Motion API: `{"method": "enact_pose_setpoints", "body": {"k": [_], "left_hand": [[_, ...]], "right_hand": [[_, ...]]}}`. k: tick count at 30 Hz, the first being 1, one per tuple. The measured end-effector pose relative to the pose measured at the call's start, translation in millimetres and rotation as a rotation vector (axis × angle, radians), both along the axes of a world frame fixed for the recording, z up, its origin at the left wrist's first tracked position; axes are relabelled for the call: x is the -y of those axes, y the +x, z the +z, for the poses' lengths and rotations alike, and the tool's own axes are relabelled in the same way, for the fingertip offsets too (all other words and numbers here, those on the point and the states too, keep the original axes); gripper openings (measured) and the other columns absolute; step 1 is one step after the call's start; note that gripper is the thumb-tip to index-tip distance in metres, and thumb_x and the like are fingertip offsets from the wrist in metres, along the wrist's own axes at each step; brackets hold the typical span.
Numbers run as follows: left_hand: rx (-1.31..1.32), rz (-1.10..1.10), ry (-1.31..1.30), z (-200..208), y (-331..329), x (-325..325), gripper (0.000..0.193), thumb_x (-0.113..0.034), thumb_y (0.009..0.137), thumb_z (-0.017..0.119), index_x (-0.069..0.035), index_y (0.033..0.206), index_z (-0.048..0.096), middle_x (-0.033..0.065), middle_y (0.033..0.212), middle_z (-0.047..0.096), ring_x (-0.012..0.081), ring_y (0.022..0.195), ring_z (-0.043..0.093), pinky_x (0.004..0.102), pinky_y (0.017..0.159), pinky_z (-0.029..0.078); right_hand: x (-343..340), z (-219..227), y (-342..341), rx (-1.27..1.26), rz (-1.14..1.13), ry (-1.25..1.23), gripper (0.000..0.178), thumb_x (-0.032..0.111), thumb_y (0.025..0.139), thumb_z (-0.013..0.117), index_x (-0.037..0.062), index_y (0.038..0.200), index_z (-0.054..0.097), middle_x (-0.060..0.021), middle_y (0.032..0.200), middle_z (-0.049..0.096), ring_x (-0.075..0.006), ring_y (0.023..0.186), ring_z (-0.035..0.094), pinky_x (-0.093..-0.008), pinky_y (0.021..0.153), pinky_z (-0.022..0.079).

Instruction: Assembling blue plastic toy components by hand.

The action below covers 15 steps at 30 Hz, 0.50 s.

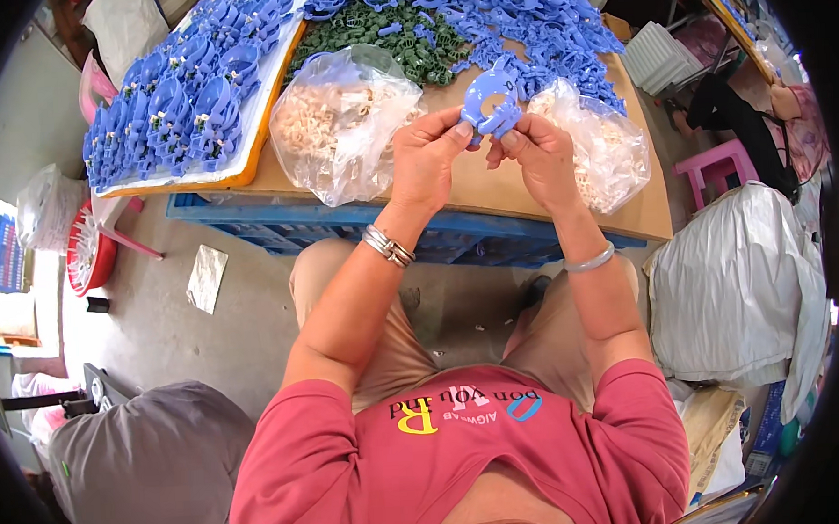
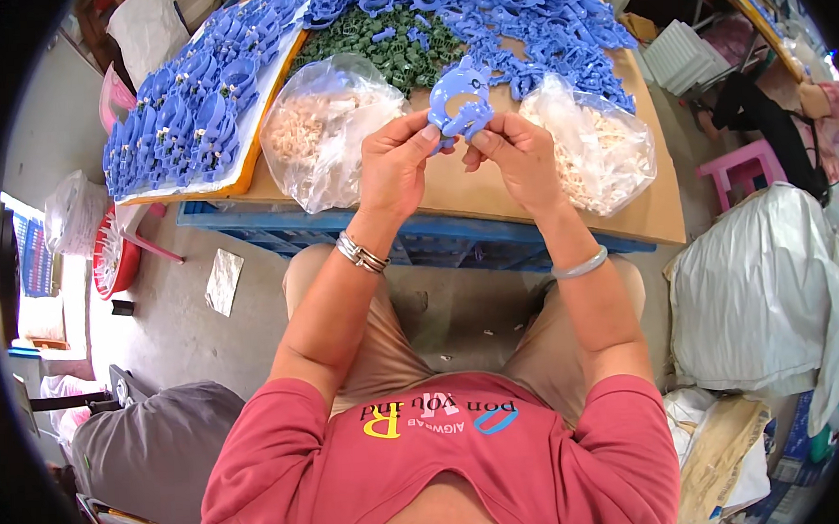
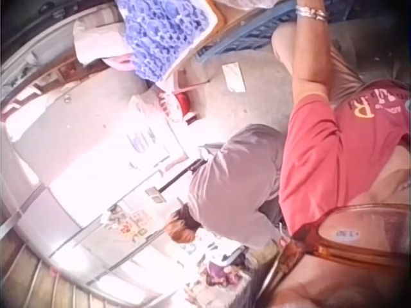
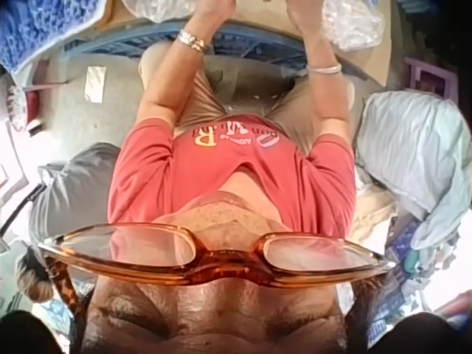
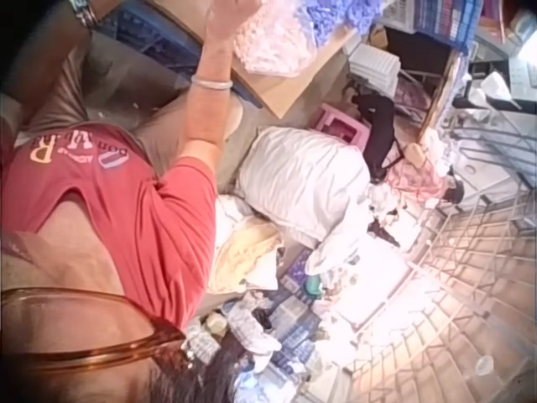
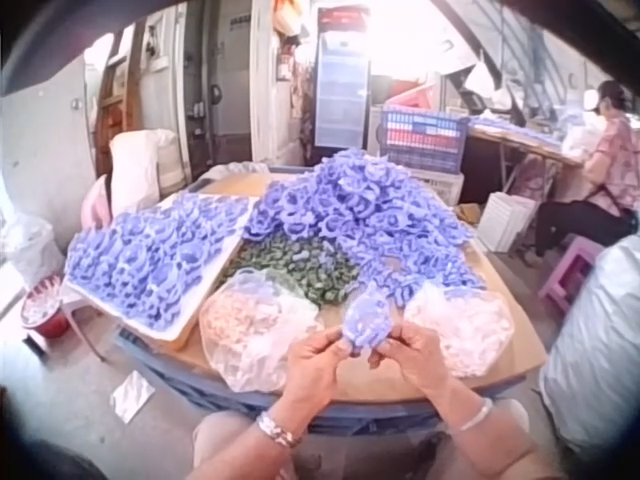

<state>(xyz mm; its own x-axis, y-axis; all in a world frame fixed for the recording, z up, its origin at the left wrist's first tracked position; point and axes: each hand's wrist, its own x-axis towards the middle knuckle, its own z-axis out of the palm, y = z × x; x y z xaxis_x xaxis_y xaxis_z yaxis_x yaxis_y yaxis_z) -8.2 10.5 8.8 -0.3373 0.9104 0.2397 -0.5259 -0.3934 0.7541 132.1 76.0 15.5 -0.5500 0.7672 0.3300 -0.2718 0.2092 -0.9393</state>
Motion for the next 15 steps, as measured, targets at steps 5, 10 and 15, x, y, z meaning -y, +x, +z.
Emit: {"method": "enact_pose_setpoints", "body": {"k": [5, 10, 15], "left_hand": [[-0.036, 0.015, -0.023, -11.4, 4.4, -3.9, 0.019, -0.001, 0.079, 0.055, 0.007, 0.097, 0.058, 0.0097, 0.083, 0.061, 0.0156, 0.072, 0.057, 0.0277, 0.065, 0.047], [0.179, -0.038, -0.105, -8.1, 4.0, -6.7, 0.019, 0.000, 0.080, 0.053, 0.007, 0.097, 0.058, 0.0095, 0.082, 0.061, 0.0148, 0.069, 0.057, 0.0261, 0.061, 0.047], [0.267, -0.089, -0.140, -16.5, 2.3, -7.8, 0.021, 0.000, 0.082, 0.051, 0.007, 0.101, 0.056, 0.0122, 0.089, 0.061, 0.0183, 0.071, 0.059, 0.0287, 0.063, 0.049]], "right_hand": [[-11.1, -11.1, 3.8, 0.032, 0.068, -0.017, 0.012, 0.009, 0.084, 0.054, -0.0027, 0.085, 0.057, -0.0070, 0.069, 0.057, -0.0135, 0.061, 0.056, -0.0255, 0.057, 0.048], [-10.2, -6.7, 1.0, 0.023, 0.082, -0.165, 0.019, 0.016, 0.083, 0.056, -0.0023, 0.089, 0.056, -0.0065, 0.071, 0.057, -0.0130, 0.060, 0.055, -0.0252, 0.056, 0.047], [-8.8, -4.8, 0.3, -0.037, 0.095, -0.336, 0.024, 0.020, 0.083, 0.057, -0.0005, 0.094, 0.055, -0.0054, 0.075, 0.057, -0.0108, 0.059, 0.053, -0.0235, 0.053, 0.045]]}}
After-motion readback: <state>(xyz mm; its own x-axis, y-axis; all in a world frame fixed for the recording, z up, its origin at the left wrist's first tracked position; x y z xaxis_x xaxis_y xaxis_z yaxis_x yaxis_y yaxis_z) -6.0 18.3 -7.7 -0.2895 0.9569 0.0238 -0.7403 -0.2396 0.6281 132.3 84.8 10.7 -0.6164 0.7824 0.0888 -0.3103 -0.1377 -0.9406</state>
